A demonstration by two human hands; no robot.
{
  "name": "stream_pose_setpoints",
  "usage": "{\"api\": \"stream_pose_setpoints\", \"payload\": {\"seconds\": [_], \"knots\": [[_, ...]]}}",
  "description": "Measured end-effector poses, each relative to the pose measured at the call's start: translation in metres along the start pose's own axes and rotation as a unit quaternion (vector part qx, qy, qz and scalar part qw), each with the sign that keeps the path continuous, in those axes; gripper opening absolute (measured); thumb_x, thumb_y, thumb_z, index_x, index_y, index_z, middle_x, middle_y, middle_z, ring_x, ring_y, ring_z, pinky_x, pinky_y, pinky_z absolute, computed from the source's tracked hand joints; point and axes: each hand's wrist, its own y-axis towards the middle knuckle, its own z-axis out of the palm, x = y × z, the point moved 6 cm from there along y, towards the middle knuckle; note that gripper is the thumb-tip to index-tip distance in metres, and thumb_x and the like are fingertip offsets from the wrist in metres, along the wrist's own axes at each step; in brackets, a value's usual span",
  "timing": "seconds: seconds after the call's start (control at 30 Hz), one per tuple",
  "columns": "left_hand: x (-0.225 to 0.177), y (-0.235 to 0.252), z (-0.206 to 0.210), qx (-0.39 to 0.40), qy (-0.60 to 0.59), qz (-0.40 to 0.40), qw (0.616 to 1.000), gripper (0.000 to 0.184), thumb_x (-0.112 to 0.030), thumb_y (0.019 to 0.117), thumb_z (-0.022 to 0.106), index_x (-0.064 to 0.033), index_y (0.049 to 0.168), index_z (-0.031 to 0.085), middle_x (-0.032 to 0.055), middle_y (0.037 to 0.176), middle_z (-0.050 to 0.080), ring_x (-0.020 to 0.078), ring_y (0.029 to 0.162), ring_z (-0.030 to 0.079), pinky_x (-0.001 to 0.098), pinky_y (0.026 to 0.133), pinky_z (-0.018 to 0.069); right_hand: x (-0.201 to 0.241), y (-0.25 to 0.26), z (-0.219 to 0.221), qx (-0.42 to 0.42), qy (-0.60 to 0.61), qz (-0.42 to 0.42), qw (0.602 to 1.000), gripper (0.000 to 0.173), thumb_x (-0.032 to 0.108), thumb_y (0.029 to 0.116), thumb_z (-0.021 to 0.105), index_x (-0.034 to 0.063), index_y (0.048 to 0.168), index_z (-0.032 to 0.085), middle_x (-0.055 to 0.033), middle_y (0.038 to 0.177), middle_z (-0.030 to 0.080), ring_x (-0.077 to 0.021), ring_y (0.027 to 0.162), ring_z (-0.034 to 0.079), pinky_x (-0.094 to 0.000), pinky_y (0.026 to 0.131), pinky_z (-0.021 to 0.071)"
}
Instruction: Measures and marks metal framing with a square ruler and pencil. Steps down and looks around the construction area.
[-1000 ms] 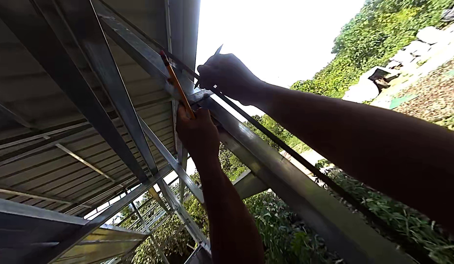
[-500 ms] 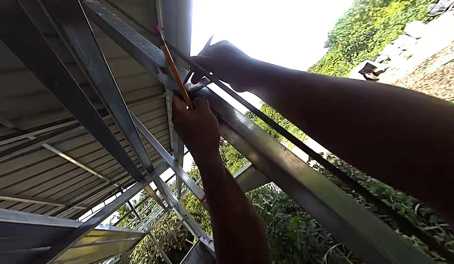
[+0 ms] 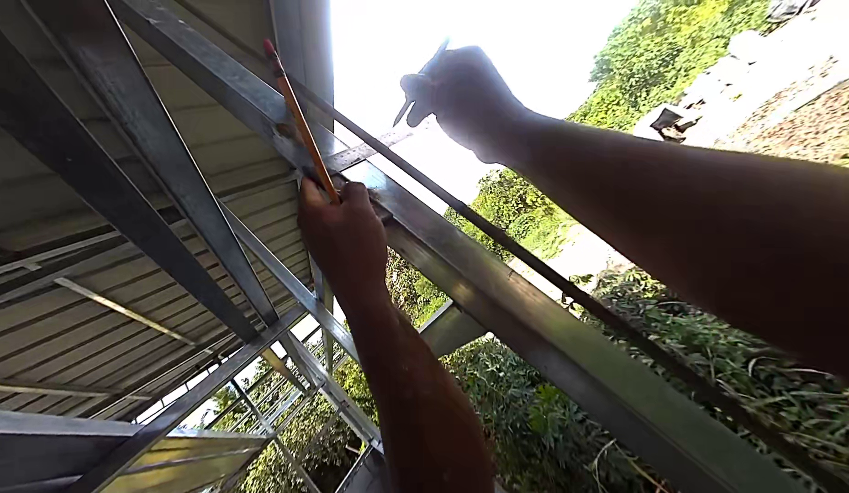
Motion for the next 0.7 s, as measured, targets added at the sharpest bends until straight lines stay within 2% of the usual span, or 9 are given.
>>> {"api": "stream_pose_setpoints", "payload": {"seconds": [0.1,0.2,0.33,0.43,0.5,0.53,0.6,0.63,0.7], "knots": [[-0.001,-0.010,-0.003,0.012,0.006,0.006,1.000,0.015,-0.026,0.0988,0.059,-0.0130,0.106,0.060,0.0027,0.071,0.052,0.0151,0.056,0.051,0.0351,0.049,0.0434,0.010,-0.018,-0.011,0.019,-0.018,-0.011,1.000,0.034,0.028,0.1037,0.056,0.0122,0.076,0.068,0.0033,0.076,0.073,-0.0078,0.069,0.065,-0.0356,0.066,0.0493],[0.003,-0.019,-0.003,0.011,0.003,-0.015,1.000,0.020,-0.034,0.1000,0.058,-0.0173,0.111,0.059,0.0054,0.070,0.053,0.0193,0.051,0.050,0.0377,0.042,0.0408,0.020,-0.033,-0.023,0.018,-0.003,-0.025,1.000,0.033,0.028,0.1048,0.057,0.0126,0.078,0.068,0.0042,0.075,0.072,-0.0053,0.066,0.063,-0.0301,0.062,0.0476],[0.009,-0.034,0.000,0.013,-0.035,-0.033,0.999,0.038,-0.031,0.1028,0.059,-0.0182,0.139,0.057,0.0052,0.081,0.060,0.0161,0.059,0.055,0.0356,0.050,0.0480,0.031,-0.053,-0.044,0.019,0.047,-0.051,0.997,0.027,0.022,0.1054,0.057,0.0108,0.084,0.070,0.0037,0.079,0.074,-0.0038,0.069,0.066,-0.0237,0.061,0.0500],[0.016,-0.050,0.001,0.001,-0.065,-0.038,0.997,0.044,-0.029,0.1040,0.060,-0.0169,0.145,0.053,0.0042,0.079,0.059,0.0134,0.053,0.052,0.0318,0.047,0.0463,0.036,-0.075,-0.066,0.007,0.020,-0.058,0.998,0.025,0.023,0.1058,0.057,0.0131,0.087,0.071,0.0056,0.081,0.075,-0.0027,0.073,0.068,-0.0219,0.064,0.0530],[0.018,-0.051,0.000,-0.011,-0.074,-0.024,0.997,0.040,-0.028,0.1038,0.060,-0.0154,0.141,0.056,0.0037,0.083,0.062,0.0126,0.058,0.056,0.0312,0.049,0.0492,0.036,-0.092,-0.080,0.000,0.008,-0.079,0.997,0.024,0.024,0.1058,0.058,0.0137,0.089,0.071,0.0064,0.083,0.076,-0.0027,0.076,0.070,-0.0213,0.069,0.0573],[0.016,-0.051,-0.001,-0.012,-0.066,-0.016,0.998,0.039,-0.028,0.1033,0.060,-0.0150,0.140,0.057,0.0028,0.086,0.063,0.0118,0.063,0.060,0.0318,0.054,0.0525,0.036,-0.101,-0.087,-0.003,-0.007,-0.082,0.997,0.023,0.024,0.1059,0.058,0.0144,0.091,0.072,0.0074,0.084,0.076,-0.0014,0.077,0.070,-0.0201,0.070,0.0571],[0.010,-0.048,-0.001,-0.010,-0.048,-0.009,0.999,0.034,-0.030,0.1023,0.060,-0.0143,0.132,0.061,0.0024,0.087,0.063,0.0127,0.069,0.061,0.0358,0.061,0.0535,0.034,-0.119,-0.100,0.000,-0.037,-0.073,0.997,0.022,0.025,0.1063,0.057,0.0162,0.093,0.072,0.0089,0.086,0.076,0.0008,0.079,0.069,-0.0188,0.071,0.0554],[0.009,-0.046,-0.001,-0.010,-0.042,-0.009,0.999,0.032,-0.032,0.1014,0.061,-0.0151,0.128,0.062,0.0021,0.087,0.064,0.0131,0.070,0.062,0.0369,0.060,0.0541,0.032,-0.126,-0.106,0.000,-0.050,-0.070,0.996,0.022,0.026,0.1063,0.057,0.0170,0.094,0.073,0.0094,0.087,0.076,0.0014,0.080,0.069,-0.0187,0.072,0.0560],[0.009,-0.050,-0.004,-0.010,-0.049,-0.014,0.999,0.032,-0.032,0.1007,0.062,-0.0169,0.130,0.062,0.0019,0.085,0.063,0.0134,0.063,0.059,0.0352,0.052,0.0508,0.026,-0.137,-0.117,-0.001,-0.068,-0.069,0.995,0.021,0.027,0.1065,0.057,0.0173,0.096,0.073,0.0098,0.088,0.075,0.0016,0.081,0.069,-0.0184,0.073,0.0567]]}}
